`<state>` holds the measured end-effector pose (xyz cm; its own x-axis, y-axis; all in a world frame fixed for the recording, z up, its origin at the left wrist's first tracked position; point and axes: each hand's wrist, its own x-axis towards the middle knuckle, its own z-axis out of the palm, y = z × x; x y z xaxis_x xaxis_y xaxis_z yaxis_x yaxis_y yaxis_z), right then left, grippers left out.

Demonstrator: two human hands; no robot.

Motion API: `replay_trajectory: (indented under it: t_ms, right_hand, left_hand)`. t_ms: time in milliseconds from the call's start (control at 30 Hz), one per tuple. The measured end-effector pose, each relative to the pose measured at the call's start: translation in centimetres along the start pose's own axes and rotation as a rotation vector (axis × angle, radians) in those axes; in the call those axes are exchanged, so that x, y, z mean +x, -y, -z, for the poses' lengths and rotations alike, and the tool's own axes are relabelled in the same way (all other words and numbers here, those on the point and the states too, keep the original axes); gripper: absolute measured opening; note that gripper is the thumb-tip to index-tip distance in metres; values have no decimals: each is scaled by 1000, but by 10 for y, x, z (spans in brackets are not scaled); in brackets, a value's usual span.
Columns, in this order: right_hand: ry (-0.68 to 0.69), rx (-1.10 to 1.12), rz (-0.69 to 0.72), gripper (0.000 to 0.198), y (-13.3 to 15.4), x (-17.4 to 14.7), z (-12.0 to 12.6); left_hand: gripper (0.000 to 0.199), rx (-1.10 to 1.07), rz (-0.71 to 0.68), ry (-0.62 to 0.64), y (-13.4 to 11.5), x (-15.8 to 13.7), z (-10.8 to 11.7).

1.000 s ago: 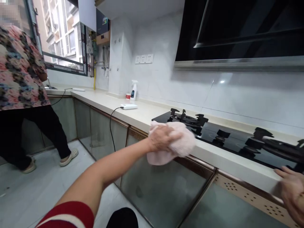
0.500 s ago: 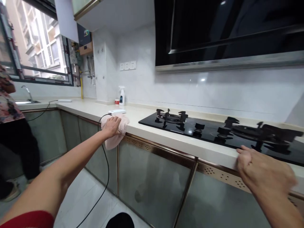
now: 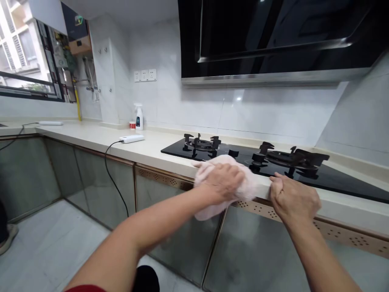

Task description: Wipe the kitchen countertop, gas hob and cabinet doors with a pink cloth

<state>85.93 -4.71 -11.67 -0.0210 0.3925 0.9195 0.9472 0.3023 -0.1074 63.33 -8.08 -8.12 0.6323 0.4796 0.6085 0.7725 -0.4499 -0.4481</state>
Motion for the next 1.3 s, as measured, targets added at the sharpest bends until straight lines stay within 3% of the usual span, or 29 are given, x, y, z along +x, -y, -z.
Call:
replay_trajectory:
  t_ms: [67, 133, 200, 300, 467, 533, 667, 733, 800, 933, 1133, 1300]
  right_hand:
    - [35, 13, 3, 49, -6, 1, 3]
    - [80, 67, -1, 49, -10, 4, 13]
    - [60, 141, 7, 48, -5, 8, 27]
    - [22, 189, 108, 48, 27, 15, 43]
    - [268, 208, 262, 51, 97, 12, 28]
    - [263, 112, 278, 56, 112, 7, 16]
    - [183, -26, 335, 54, 119, -1, 2]
    - [142, -37, 356, 48, 117, -1, 0]
    - [132, -36, 396, 46, 109, 0, 0]
    - [120, -73, 422, 43, 60, -2, 7]
    - [-95, -243, 192, 38, -104, -20, 40]
    - [-101, -380, -38, 40, -212, -20, 86]
  left_hand:
    - [26, -21, -57, -69, -24, 20, -4]
    - [23, -50, -89, -96, -36, 29, -3]
    - [41, -93, -97, -99, -38, 28, 1]
    - [81, -209, -107, -85, -26, 17, 10]
    - [79, -363, -160, 15, 22, -16, 24]
    - [74, -322, -56, 14, 52, -37, 28]
    - [45, -216, 374, -81, 105, -71, 25]
    - [35, -143, 438, -92, 111, -78, 17]
    - [35, -86, 410, -131, 104, -81, 8]
    - [33, -65, 431, -281, 84, -84, -4]
    - [28, -70, 417, -338, 86, -86, -14]
    - [30, -8, 496, -379, 85, -81, -29]
